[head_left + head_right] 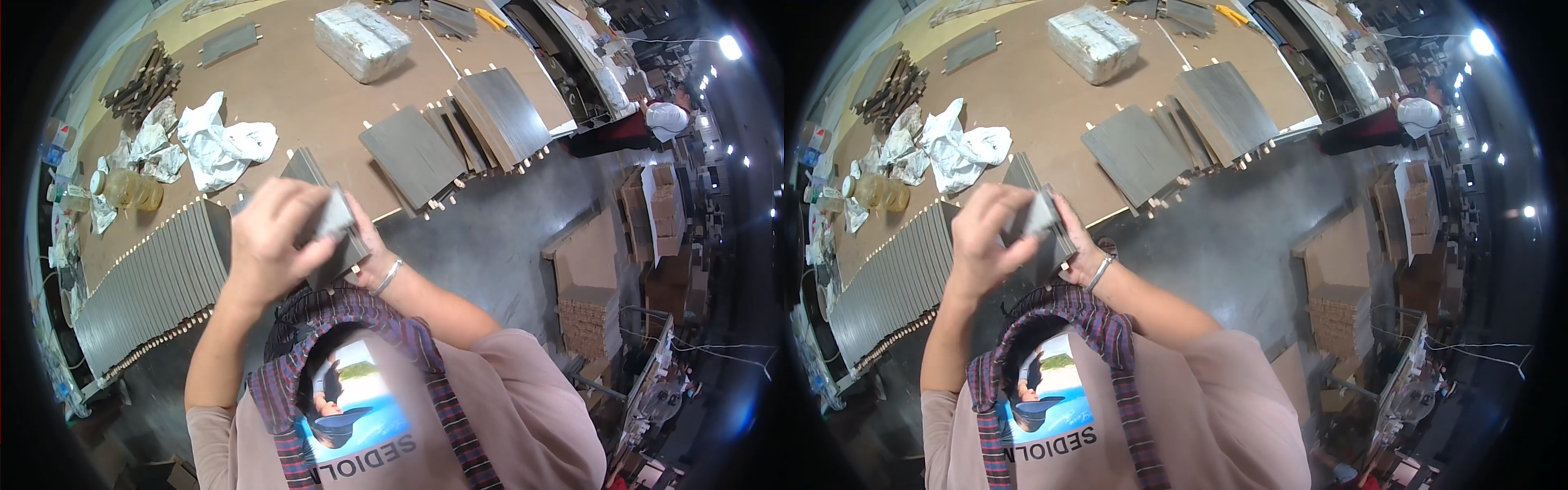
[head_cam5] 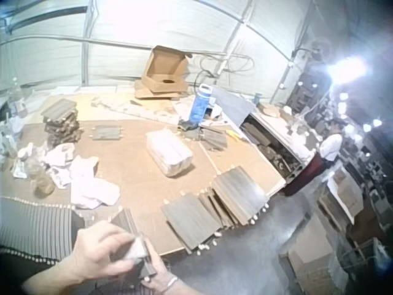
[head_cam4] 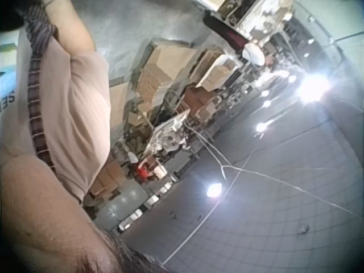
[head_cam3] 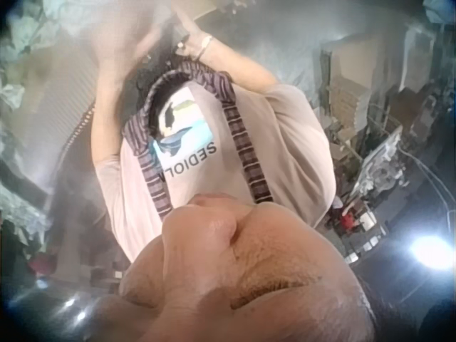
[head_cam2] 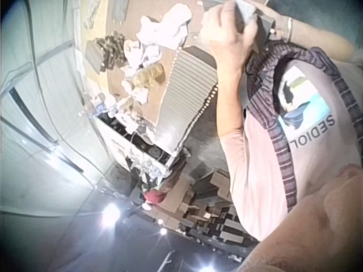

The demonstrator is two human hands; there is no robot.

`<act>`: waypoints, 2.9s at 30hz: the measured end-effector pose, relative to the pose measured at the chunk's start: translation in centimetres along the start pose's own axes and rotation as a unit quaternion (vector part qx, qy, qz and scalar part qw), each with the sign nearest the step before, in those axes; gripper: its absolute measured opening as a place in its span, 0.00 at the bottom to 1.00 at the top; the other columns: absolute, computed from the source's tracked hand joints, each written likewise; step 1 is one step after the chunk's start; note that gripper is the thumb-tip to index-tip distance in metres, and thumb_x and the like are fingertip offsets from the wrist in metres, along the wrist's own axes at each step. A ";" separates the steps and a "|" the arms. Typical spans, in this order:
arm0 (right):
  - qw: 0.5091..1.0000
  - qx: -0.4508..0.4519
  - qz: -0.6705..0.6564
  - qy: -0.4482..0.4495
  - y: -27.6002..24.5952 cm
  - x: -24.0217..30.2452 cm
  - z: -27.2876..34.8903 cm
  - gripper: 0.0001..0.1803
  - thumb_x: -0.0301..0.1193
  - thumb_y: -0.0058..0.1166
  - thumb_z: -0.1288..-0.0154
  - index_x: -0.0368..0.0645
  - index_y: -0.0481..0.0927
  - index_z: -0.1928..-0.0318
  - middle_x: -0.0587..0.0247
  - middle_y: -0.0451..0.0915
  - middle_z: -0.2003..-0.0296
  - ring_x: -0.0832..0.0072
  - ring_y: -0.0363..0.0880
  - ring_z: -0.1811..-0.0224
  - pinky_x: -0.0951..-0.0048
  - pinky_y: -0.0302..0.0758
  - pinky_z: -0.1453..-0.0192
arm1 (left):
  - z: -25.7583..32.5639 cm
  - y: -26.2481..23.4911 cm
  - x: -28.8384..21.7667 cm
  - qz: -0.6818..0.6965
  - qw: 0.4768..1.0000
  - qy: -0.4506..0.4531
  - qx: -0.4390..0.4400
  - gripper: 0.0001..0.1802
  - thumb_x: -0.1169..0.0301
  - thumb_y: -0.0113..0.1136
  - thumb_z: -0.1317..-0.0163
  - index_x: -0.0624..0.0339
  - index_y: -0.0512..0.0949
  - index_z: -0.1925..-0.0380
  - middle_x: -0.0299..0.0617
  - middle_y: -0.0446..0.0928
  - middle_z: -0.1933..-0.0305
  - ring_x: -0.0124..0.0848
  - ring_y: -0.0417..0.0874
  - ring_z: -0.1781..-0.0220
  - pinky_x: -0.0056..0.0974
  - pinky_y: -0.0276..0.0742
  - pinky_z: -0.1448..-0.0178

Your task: The person wipes individual wooden panels using a cloth. The person picks up a panel from a stack, wipes its surfaces and edges, and places it into another stack.

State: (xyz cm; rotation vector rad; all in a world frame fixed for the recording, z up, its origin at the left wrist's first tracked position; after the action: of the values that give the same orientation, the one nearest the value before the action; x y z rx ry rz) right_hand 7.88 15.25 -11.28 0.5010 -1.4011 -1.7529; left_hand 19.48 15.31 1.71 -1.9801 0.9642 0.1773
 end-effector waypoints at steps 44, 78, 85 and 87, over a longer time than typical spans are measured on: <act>0.991 0.040 0.129 0.015 -0.9 -0.7 2.3 0.40 0.22 0.60 0.57 0.37 0.68 0.37 0.55 0.78 0.48 0.60 0.76 0.44 0.57 0.71 0.35 | 3.3 -0.1 5.1 0.074 0.948 -0.295 -0.097 0.17 0.72 0.66 0.51 0.67 0.78 0.61 0.46 0.78 0.63 0.37 0.80 0.62 0.37 0.77 0.57; 0.985 -0.090 0.145 -0.019 -0.5 4.9 0.4 0.11 0.27 0.51 0.39 0.40 0.76 0.56 0.59 0.80 0.61 0.66 0.82 0.57 0.61 0.80 0.48 | 4.3 -3.1 5.7 0.089 0.983 -0.158 -0.024 0.21 0.75 0.63 0.55 0.67 0.79 0.57 0.45 0.77 0.59 0.35 0.79 0.57 0.35 0.75 0.52; 0.915 -0.240 0.072 -0.316 -0.4 9.8 4.4 0.04 0.27 0.56 0.42 0.45 0.75 0.67 0.64 0.77 0.64 0.68 0.77 0.58 0.59 0.76 0.47 | 5.4 -3.5 6.1 0.170 0.942 -0.286 -0.052 0.19 0.76 0.62 0.52 0.68 0.79 0.57 0.39 0.77 0.60 0.25 0.76 0.63 0.28 0.71 0.59; 0.928 -0.184 0.039 -0.320 -0.7 10.4 6.0 0.04 0.26 0.55 0.41 0.43 0.74 0.65 0.59 0.79 0.60 0.62 0.80 0.55 0.56 0.79 0.47 | 6.3 -2.8 5.7 0.178 0.939 -0.294 -0.031 0.19 0.74 0.63 0.53 0.69 0.79 0.58 0.38 0.76 0.62 0.25 0.75 0.64 0.28 0.70 0.61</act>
State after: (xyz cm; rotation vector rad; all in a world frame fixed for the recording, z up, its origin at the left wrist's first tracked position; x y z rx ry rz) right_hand -2.83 10.73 -8.30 -0.3644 -1.4231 -2.1516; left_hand 26.79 17.84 -2.76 -1.6326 0.9044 0.9548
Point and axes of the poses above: each hand's wrist, its own z-axis away from the middle knuckle, its own y-axis out of the palm, x = y × z, the point moved 4 cm from there along -z, towards the middle knuckle
